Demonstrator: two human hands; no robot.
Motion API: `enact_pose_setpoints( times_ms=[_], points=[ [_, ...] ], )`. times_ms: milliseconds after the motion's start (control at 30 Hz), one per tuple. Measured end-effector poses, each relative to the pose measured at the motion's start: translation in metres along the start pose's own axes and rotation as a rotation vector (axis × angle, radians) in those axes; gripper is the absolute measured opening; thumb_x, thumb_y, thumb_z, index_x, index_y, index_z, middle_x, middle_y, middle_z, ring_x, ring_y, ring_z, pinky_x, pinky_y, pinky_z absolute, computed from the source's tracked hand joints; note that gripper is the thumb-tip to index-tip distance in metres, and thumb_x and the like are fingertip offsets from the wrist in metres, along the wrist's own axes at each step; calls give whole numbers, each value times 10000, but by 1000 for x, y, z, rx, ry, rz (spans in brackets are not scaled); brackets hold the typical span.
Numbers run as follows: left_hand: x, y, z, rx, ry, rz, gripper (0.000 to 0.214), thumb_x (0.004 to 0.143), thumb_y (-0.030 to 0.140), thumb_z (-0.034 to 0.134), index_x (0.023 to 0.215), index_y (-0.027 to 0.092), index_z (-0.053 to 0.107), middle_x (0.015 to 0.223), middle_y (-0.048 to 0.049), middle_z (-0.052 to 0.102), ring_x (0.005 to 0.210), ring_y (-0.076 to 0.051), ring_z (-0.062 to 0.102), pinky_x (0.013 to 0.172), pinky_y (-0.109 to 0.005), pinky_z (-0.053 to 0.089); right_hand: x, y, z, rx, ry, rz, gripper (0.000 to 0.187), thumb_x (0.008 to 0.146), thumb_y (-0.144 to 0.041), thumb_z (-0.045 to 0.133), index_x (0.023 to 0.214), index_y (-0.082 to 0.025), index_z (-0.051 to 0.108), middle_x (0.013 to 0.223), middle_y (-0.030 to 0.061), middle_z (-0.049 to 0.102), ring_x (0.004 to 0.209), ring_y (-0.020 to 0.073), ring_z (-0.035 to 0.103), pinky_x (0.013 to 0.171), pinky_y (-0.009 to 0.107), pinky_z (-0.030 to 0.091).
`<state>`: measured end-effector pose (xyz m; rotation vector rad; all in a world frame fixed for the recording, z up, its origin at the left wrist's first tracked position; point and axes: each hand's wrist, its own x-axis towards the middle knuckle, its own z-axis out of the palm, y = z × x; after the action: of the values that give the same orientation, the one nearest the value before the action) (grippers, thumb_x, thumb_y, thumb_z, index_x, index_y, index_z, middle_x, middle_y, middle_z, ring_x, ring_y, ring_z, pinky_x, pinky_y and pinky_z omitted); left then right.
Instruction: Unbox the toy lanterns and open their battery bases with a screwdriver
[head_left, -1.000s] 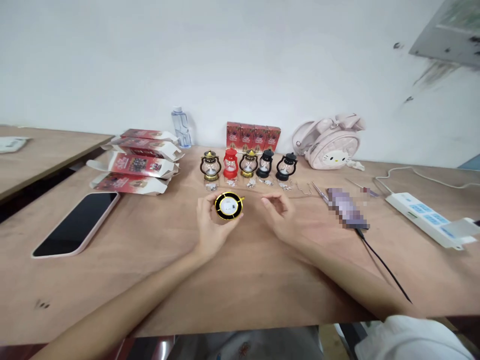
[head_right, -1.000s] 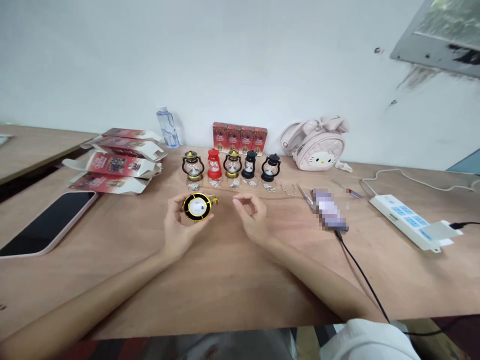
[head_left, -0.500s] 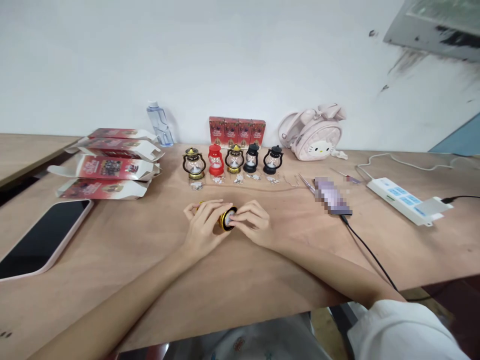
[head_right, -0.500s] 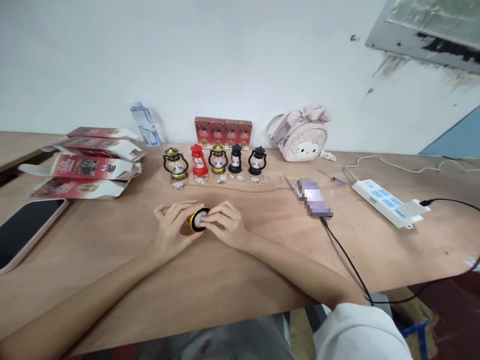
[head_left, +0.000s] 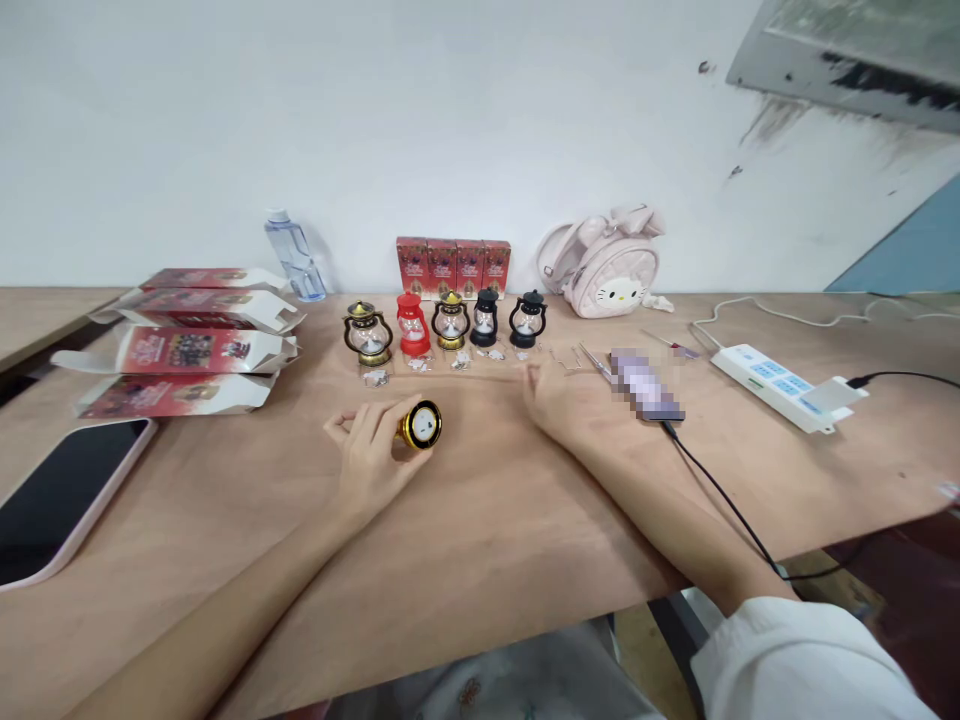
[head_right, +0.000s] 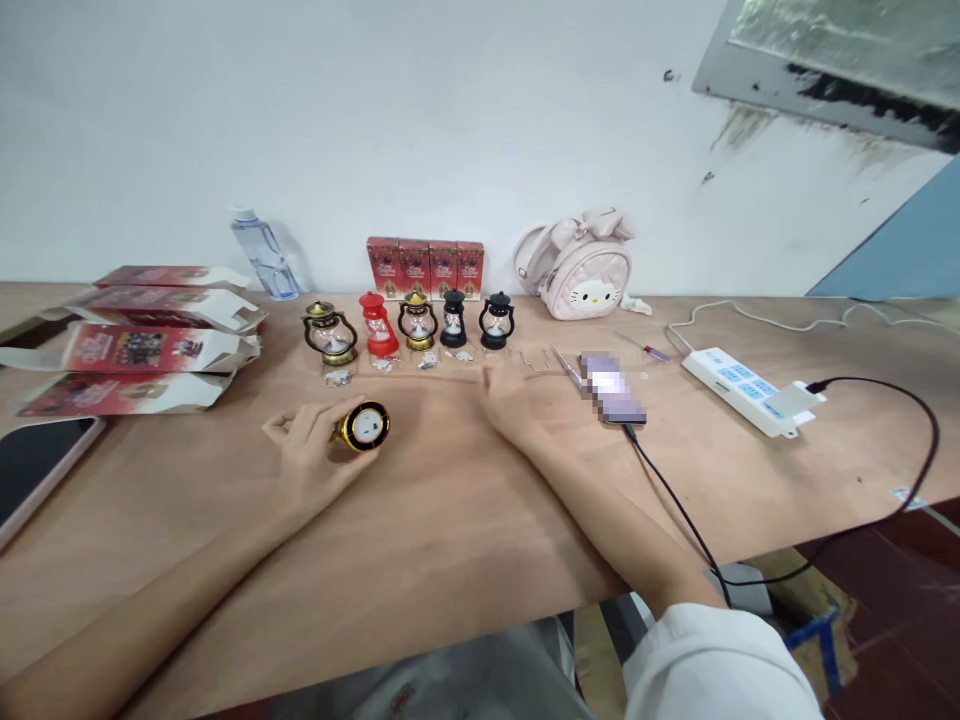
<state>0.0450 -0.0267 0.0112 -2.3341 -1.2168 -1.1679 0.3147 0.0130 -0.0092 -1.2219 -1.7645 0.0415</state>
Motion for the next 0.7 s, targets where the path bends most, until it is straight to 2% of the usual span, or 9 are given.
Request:
enact_pose_setpoints(
  times_ms=[33,100,200,267,333,500,700],
  points=[
    [0,0,0,-6,4,13,412,768,303,608,1162,227,514,1032,-85,659,894,-225,591,822,-373,244,5,15,-10,-90,53,80,223,937,-245,326,893,-160,528,915,142,580,967,269,528,850,410,399],
    [0,3,0,-32,1,44,404,769,284,604,1158,224,515,1030,-79,662,884,-220,596,822,-373,243,13,40,-28,-509,50,314,207,931,-227,341,953,-121,517,947,162,587,970,282,525,820,390,396],
    [0,10,-1,-65,-22,74,377,774,272,591,1141,220,522,999,-72,666,862,-214,603,818,-371,242,17,64,-43,-793,-85,465,197,920,-172,356,997,-90,518,964,174,606,937,274,547,770,346,386],
    [-1,13,-1,-71,-28,85,361,780,276,576,1133,219,522,985,-73,665,854,-213,604,816,-372,241,18,71,-42,-824,-163,464,177,908,-155,387,994,-93,529,970,166,613,919,258,559,756,323,379],
    [-1,13,-1,-78,-29,96,361,781,280,566,1133,214,519,984,-79,663,852,-216,603,814,-375,241,21,74,-37,-818,-189,443,167,898,-139,404,985,-93,538,996,166,610,924,248,560,762,313,373],
    [-1,10,1,-70,-43,103,391,762,282,581,1141,211,513,995,-81,663,860,-225,599,811,-373,246,35,82,-23,-810,-165,435,195,898,-120,377,976,-62,545,1022,189,594,983,260,532,809,322,362],
    [-1,11,0,-69,-28,105,380,769,273,586,1135,205,508,1000,-82,662,867,-223,602,818,-373,246,46,91,-14,-809,-108,465,213,884,-132,370,964,-35,542,985,210,595,959,289,534,812,361,374]
  ],
)
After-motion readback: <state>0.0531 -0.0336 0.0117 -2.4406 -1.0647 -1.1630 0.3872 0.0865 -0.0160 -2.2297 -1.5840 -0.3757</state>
